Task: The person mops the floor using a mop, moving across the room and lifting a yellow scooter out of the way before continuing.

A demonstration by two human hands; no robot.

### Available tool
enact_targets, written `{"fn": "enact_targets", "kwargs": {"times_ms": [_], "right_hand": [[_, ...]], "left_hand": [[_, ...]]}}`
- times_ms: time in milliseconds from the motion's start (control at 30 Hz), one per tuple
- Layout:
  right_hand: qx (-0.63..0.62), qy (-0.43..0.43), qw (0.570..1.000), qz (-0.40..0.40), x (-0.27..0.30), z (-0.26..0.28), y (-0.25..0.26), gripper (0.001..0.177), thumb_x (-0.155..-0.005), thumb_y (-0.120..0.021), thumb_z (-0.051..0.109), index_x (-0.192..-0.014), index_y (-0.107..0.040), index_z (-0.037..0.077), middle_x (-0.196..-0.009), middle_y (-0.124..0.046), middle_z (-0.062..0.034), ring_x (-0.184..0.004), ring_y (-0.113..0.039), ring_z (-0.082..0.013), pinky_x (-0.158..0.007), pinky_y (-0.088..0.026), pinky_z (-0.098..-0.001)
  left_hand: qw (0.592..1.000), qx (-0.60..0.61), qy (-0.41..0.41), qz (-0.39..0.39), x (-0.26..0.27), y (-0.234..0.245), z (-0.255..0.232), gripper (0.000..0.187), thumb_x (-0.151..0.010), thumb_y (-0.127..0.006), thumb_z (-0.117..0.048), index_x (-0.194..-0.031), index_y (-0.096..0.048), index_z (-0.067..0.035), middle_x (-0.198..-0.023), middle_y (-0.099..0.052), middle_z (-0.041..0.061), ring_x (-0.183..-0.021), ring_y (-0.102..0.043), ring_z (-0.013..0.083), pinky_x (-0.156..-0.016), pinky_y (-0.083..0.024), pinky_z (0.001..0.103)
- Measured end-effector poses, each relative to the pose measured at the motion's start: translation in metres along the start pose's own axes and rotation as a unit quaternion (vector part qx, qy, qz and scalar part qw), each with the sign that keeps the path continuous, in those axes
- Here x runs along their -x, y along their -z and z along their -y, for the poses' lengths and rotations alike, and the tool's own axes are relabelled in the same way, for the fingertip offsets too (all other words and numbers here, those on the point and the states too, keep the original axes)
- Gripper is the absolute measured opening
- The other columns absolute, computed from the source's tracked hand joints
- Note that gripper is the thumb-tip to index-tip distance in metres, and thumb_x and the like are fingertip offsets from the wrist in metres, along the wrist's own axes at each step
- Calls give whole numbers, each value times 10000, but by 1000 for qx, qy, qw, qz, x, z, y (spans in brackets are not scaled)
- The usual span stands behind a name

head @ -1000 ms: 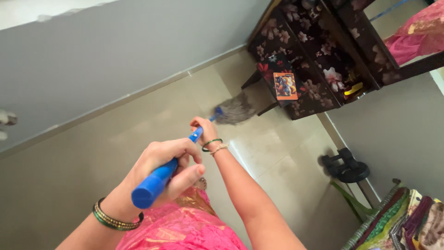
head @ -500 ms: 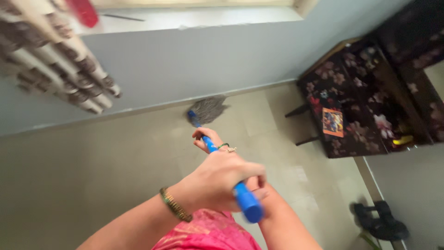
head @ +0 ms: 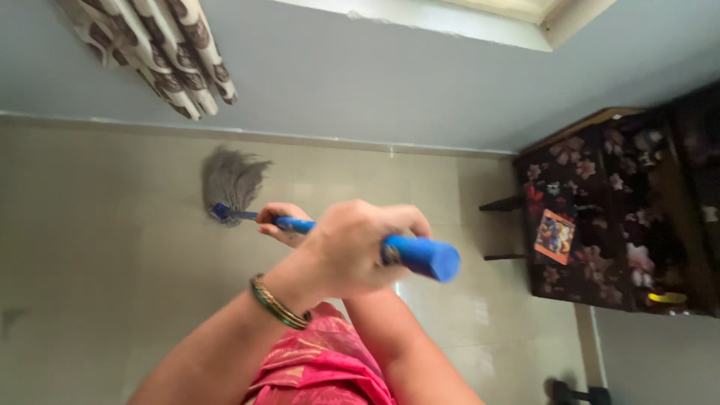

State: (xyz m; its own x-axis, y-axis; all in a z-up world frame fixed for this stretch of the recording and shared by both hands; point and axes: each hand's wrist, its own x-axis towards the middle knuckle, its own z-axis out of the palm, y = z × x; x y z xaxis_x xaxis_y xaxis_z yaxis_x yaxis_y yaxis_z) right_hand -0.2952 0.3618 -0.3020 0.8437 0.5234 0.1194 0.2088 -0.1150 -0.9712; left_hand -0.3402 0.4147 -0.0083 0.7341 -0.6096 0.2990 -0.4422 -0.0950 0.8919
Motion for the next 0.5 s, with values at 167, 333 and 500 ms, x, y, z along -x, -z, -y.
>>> {"fn": "enact_targets", "kwargs": {"times_ms": [167, 333, 500], "right_hand": [[88, -38, 995, -27, 39, 74, 43, 217, -930, -749, 237, -1054, -693, 69, -897, -686, -55, -855, -605, -154, -764, -519, -331], [148, -27, 985, -78, 73, 36, 92, 212, -906, -746, 213, -1065, -705, 79, -950, -706, -52, -895, -637, -158, -778, -537, -328], [212, -64, 969, -105, 115, -31, 136, 219, -883, -744, 189, -1076, -717, 89, -1004, -726, -50, -934, -670, -163, -791, -555, -324]], "left_hand": [[992, -19, -70, -106, -2, -13, -38, 213, -823, -727, -98, -1029, -697, -144, -821, -720, 71, -701, -711, 225, -649, -552, 315], [985, 29, -40, -166, 15, -35, -52, 97, -983, -712, -177, -984, -702, -81, -741, -677, 12, -627, -626, 98, -595, -513, 259], [971, 159, 32, -178, 26, -64, -23, 102, -992, -668, -133, -954, -667, -39, -634, -590, -46, -597, -506, 21, -555, -445, 234]]}}
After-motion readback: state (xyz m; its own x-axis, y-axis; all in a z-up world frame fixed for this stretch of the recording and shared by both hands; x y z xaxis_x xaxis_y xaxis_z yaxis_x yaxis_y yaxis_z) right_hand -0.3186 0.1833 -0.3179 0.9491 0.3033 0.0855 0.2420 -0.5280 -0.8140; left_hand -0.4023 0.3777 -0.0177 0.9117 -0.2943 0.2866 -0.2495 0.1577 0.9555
